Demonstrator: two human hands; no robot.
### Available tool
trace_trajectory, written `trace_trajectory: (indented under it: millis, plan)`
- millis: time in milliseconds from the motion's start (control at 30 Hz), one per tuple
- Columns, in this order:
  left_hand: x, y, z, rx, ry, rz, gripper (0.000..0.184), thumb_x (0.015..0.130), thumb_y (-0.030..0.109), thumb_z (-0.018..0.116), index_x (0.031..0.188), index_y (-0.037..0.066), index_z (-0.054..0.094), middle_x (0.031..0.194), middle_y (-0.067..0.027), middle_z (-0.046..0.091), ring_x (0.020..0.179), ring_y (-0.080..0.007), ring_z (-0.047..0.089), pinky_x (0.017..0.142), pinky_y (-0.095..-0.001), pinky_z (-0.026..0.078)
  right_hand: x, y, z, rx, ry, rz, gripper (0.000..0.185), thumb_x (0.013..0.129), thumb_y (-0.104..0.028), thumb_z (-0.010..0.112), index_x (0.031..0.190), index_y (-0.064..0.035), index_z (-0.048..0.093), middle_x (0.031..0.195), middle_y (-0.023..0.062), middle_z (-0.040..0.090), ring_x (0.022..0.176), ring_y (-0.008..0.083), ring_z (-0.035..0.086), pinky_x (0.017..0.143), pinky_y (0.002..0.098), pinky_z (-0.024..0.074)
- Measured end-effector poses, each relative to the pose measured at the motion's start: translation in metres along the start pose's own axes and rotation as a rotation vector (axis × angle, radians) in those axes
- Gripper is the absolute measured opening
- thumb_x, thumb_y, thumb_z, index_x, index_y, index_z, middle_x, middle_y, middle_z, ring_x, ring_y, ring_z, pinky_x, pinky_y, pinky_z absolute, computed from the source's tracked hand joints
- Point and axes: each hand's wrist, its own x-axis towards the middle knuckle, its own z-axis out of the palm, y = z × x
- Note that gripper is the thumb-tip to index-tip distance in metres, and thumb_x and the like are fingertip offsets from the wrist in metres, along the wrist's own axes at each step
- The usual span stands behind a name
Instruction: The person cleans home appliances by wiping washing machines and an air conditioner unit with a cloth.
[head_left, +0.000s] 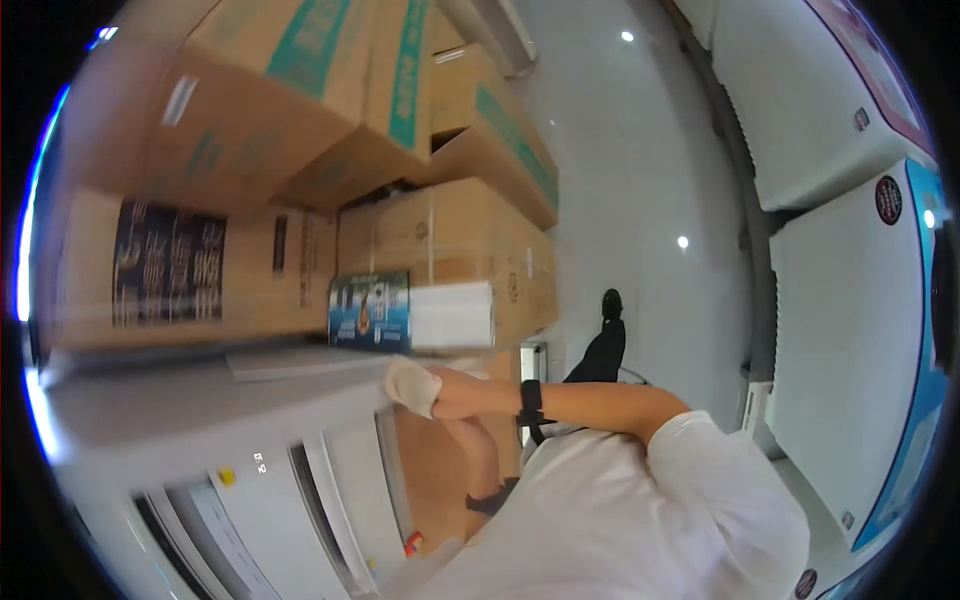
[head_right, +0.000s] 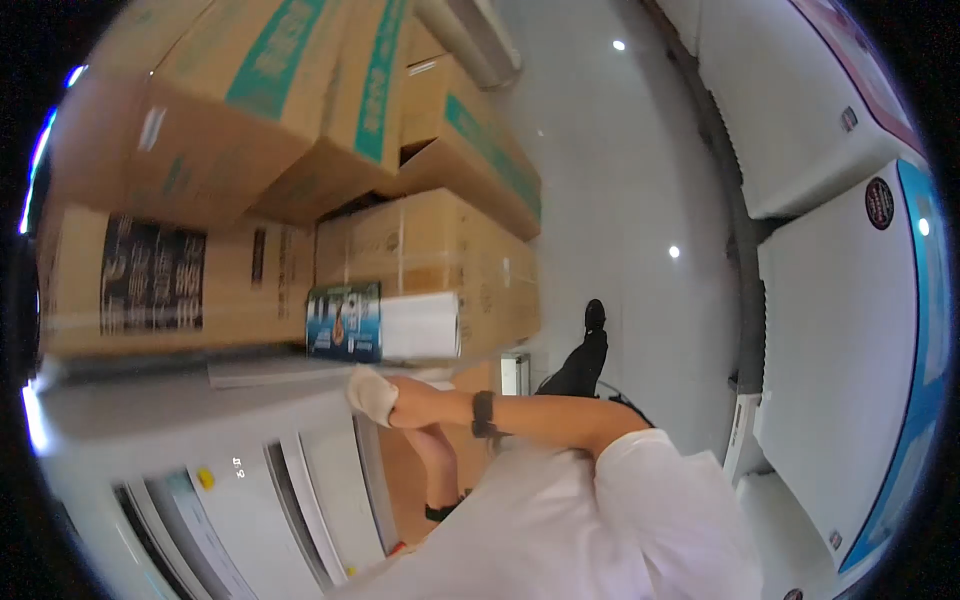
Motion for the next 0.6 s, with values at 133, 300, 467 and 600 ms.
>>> trace_trajectory:
  millis: [133, 300, 467, 600]
  plan:
    - [0.036, 0.021, 0.124, 0.081, -0.155, -0.033, 0.042, 0.107, 0.027, 0.057, 0.138, -0.001, 0.053, 0.133, -0.0089, 0.06, 0.119, -0.0173, 0.06, 0.105, -0.0337, 0.045, 0.005, 0.027, -0.144, -0.072, 0.09, 0.01, 0.043, 0.094, -0.014, 0.067, 0.134, -0.0018, 0.059, 0.129, 0.0151, 0.067, 0.124, 0.0273, 0.062, 0.107, 0.0405, 0.0468]
    - [0.129, 0.055, 0.35, 0.375, -0.512, -0.024, 0.038, 0.104, 0.011, 0.056, 0.138, -0.006, 0.059, 0.116, -0.0048, 0.067, 0.1, -0.0109, 0.056, 0.088, -0.0273, 0.046, -0.029, -0.021, -0.351, 0.165, 0.695, 0.027, 0.052, 0.095, -0.017, 0.072, 0.142, -0.0021, 0.056, 0.14, 0.0116, 0.062, 0.131, 0.0248, 0.058, 0.111, 0.0362, 0.0449]
    - [0.16, 0.075, 0.536, 0.518, -0.872, 0.235, 0.053, 0.102, 0.001, 0.052, 0.154, -0.003, 0.044, 0.126, -0.0072, 0.065, 0.108, -0.0136, 0.058, 0.094, -0.0296, 0.047, -0.096, -0.095, -0.509, -0.41, 1.1, -0.117, 0.058, 0.09, -0.02, 0.076, 0.14, 0.0003, 0.057, 0.149, 0.0203, 0.054, 0.139, 0.0367, 0.051, 0.113, 0.0432, 0.0424]
    - [0.162, 0.055, 0.675, 0.375, -1.074, 0.43, 0.061, 0.1, -0.006, 0.048, 0.159, -0.003, 0.034, 0.156, -0.0168, 0.046, 0.136, -0.0217, 0.051, 0.115, -0.0338, 0.037, -0.139, -0.131, -0.612, -0.78, 1.346, -0.118, 0.061, 0.086, -0.021, 0.078, 0.138, 0.0039, 0.058, 0.152, 0.0285, 0.046, 0.14, 0.0475, 0.045, 0.115, 0.0477, 0.0392]
